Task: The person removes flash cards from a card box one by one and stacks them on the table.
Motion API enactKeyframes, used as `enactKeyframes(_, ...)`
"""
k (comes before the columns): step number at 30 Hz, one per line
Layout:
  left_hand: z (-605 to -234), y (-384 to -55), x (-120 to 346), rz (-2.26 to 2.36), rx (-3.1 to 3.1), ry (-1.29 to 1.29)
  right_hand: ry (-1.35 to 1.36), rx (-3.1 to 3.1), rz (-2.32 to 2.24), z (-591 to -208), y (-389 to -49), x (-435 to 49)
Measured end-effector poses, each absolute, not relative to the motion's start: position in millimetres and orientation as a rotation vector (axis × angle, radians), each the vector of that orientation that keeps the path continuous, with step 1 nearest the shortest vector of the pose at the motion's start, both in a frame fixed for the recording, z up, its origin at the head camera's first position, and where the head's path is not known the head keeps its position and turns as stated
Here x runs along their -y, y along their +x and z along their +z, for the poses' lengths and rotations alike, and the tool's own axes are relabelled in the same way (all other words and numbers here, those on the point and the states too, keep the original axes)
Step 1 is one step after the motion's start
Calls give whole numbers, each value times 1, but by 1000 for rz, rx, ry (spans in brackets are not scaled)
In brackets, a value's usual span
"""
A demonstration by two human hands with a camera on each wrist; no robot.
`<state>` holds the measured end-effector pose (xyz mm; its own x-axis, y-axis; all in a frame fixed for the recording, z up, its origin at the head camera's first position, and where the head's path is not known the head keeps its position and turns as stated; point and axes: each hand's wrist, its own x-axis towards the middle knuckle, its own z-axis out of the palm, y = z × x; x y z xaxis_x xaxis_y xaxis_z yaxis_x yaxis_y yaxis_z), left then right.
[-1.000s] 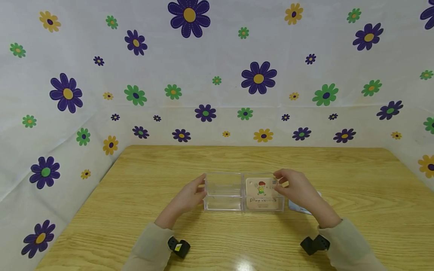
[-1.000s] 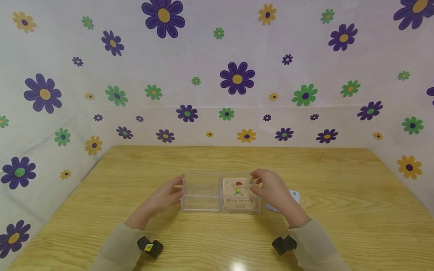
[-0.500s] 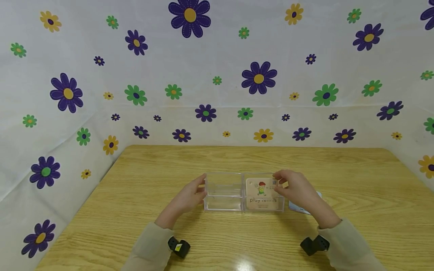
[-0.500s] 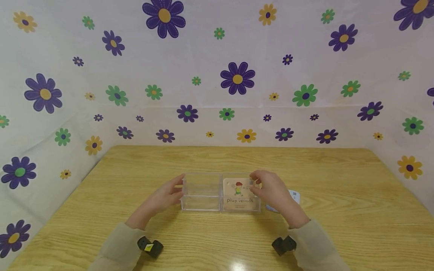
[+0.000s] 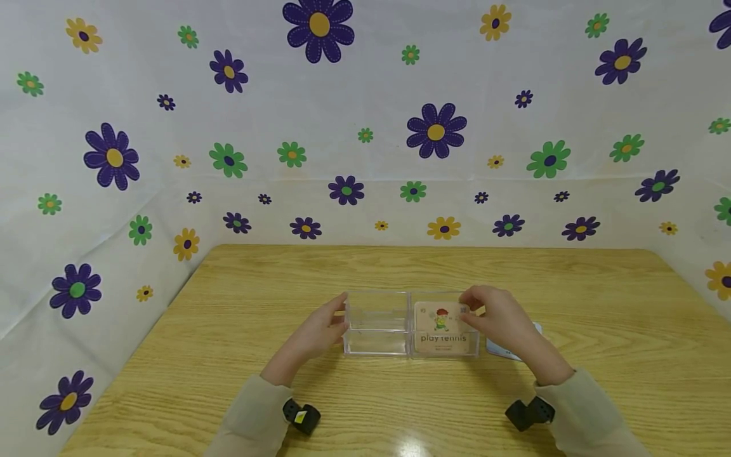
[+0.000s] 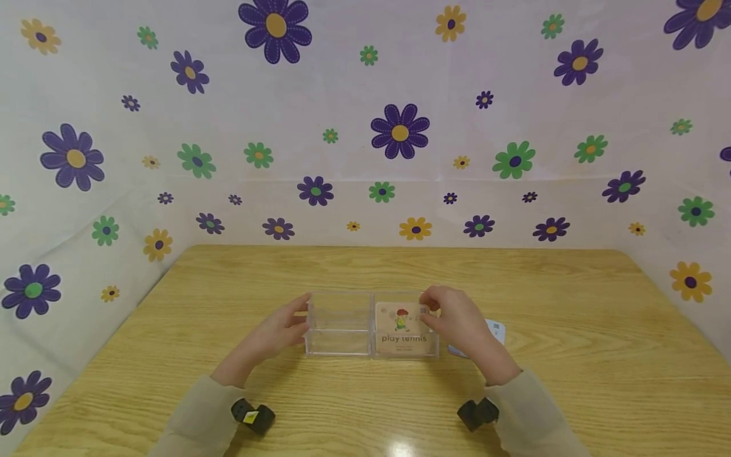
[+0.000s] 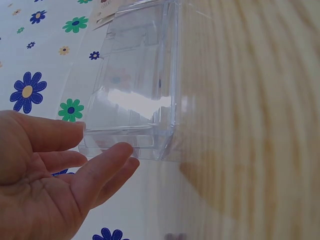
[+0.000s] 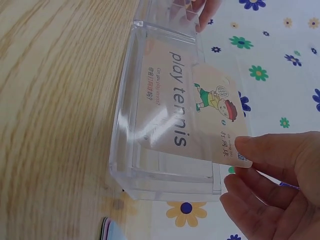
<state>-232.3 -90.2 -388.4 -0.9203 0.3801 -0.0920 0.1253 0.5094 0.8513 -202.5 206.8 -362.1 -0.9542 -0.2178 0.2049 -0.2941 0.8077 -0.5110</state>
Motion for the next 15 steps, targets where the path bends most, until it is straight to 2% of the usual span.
enactKeyframes(15, -389, -234, 89, 1358, -2493, 402, 418, 2820, 872, -362, -203, -208)
